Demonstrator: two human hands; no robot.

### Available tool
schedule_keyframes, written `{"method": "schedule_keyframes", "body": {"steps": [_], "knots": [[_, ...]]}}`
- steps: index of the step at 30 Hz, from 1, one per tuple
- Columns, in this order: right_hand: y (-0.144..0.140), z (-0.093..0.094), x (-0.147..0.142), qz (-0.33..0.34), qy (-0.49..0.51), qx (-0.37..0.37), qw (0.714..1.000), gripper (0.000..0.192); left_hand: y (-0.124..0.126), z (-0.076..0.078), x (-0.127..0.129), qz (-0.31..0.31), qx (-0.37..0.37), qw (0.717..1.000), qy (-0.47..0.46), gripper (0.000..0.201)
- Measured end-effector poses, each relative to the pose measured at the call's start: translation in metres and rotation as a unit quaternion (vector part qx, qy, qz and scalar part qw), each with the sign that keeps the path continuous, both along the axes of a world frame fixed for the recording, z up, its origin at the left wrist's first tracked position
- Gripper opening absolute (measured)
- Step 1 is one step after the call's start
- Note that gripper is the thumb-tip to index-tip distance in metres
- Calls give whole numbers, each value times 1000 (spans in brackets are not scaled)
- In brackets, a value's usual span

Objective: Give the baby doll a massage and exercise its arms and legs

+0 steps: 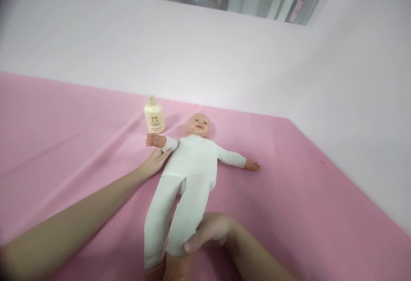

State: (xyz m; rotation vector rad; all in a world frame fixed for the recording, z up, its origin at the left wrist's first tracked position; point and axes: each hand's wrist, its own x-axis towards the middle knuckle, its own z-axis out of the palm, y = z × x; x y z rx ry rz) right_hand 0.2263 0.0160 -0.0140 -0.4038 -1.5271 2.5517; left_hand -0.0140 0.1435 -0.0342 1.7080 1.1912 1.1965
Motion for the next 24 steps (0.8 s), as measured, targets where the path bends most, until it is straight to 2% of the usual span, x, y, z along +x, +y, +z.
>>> {"method": "schedule_keyframes", "body": {"steps": [3,6,9,11,14,16,18,20,24], "knots": [[5,3,-1,62,-4,0,998,65,0,0,0,6,-8,1000,-21,49],[13,15,-7,146,3,31,989,60,-1,0,-1,12,-21,999,-29,49],[21,28,-14,220,29,70,972,54,-1,0,-1,44,-40,998,-15,50],[24,30,-17,242,45,88,965,54,-1,1,0,45,-35,998,-8,50],[22,21,-15,245,51,97,963,53,-2,4,1,23,-1,1000,-1,50],[17,10,-11,189,75,56,977,56,-5,6,2,8,18,1000,11,48],[10,-2,-8,47,128,-56,989,59,-9,9,1,-16,51,998,31,47],[6,-7,-6,-51,169,-130,976,58,-12,11,0,-44,101,992,61,50],[9,0,-5,-242,177,-188,935,51,-15,12,-2,-83,149,979,114,56]]}}
